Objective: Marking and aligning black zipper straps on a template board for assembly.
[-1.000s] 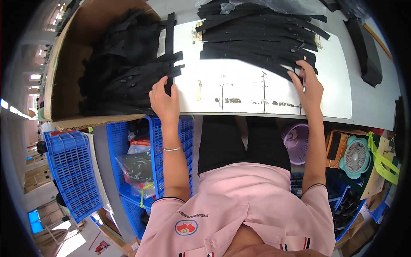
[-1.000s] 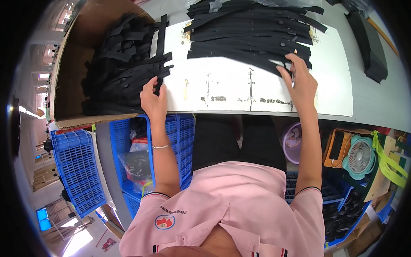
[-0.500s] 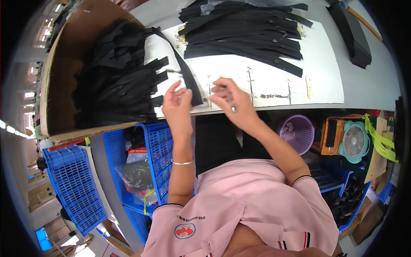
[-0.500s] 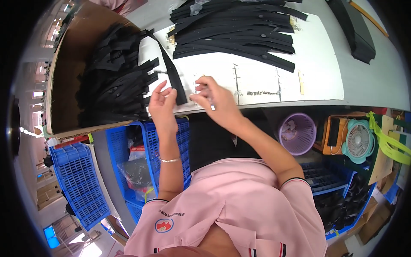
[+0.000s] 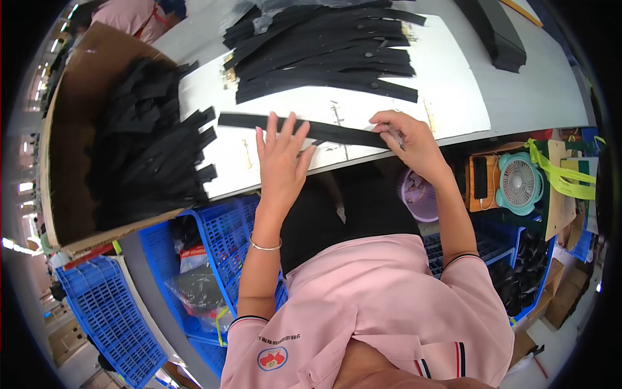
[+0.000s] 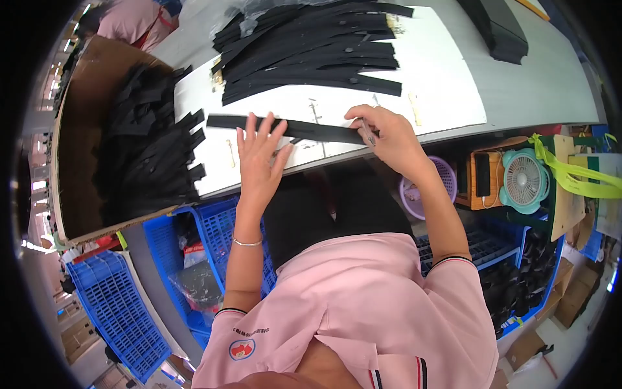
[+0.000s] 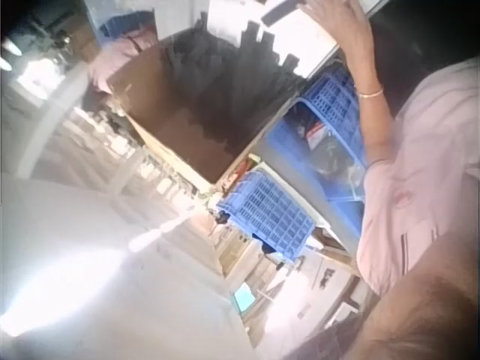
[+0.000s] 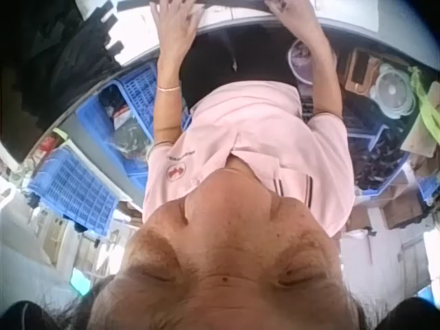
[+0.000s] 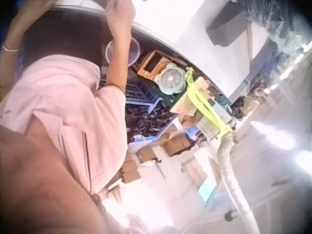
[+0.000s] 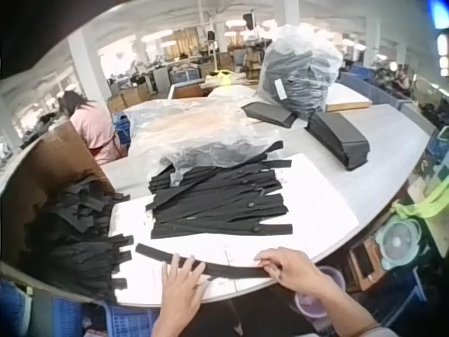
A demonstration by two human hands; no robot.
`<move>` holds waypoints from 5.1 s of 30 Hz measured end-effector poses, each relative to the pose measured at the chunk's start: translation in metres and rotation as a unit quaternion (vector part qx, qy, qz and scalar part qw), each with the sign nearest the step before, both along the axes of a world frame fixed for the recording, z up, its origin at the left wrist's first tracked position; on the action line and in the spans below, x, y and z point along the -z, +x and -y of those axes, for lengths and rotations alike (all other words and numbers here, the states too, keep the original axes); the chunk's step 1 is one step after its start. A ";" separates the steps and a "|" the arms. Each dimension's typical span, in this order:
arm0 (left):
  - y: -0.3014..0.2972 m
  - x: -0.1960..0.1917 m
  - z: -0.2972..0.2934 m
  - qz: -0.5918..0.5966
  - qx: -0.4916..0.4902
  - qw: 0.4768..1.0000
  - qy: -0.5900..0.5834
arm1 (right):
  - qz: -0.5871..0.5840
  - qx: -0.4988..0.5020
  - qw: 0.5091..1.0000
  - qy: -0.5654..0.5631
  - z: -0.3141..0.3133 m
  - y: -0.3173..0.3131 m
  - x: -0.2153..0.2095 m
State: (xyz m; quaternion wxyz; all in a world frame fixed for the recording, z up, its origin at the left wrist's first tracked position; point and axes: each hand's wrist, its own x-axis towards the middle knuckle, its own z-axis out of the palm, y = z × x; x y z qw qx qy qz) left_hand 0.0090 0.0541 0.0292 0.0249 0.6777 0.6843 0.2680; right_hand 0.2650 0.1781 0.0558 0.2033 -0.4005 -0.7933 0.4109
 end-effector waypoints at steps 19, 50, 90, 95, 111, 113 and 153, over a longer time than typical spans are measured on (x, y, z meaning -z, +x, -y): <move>0.056 -0.002 -0.006 -0.008 -0.005 0.996 -0.087 | 0.121 0.150 0.904 0.381 0.016 0.050 0.053; -0.009 0.027 0.062 0.039 -0.150 0.988 -0.010 | -0.167 0.020 0.982 -0.082 0.043 -0.139 0.000; -0.010 0.029 0.062 0.049 -0.146 0.988 -0.009 | -0.178 -0.017 0.983 -0.036 0.040 -0.138 0.019; -0.009 0.028 0.062 0.049 -0.143 0.988 -0.011 | -0.169 0.115 0.978 0.037 0.016 -0.091 0.016; 0.048 0.008 0.017 0.108 -0.030 0.994 -0.001 | -0.109 0.091 0.985 0.094 0.009 -0.080 0.031; 0.050 0.012 0.015 0.090 -0.036 0.995 -0.001 | -0.106 0.095 0.984 0.106 0.008 -0.081 0.030; 0.120 0.009 -0.069 0.138 0.016 0.986 0.089 | -0.195 0.205 0.958 0.039 -0.032 0.012 0.043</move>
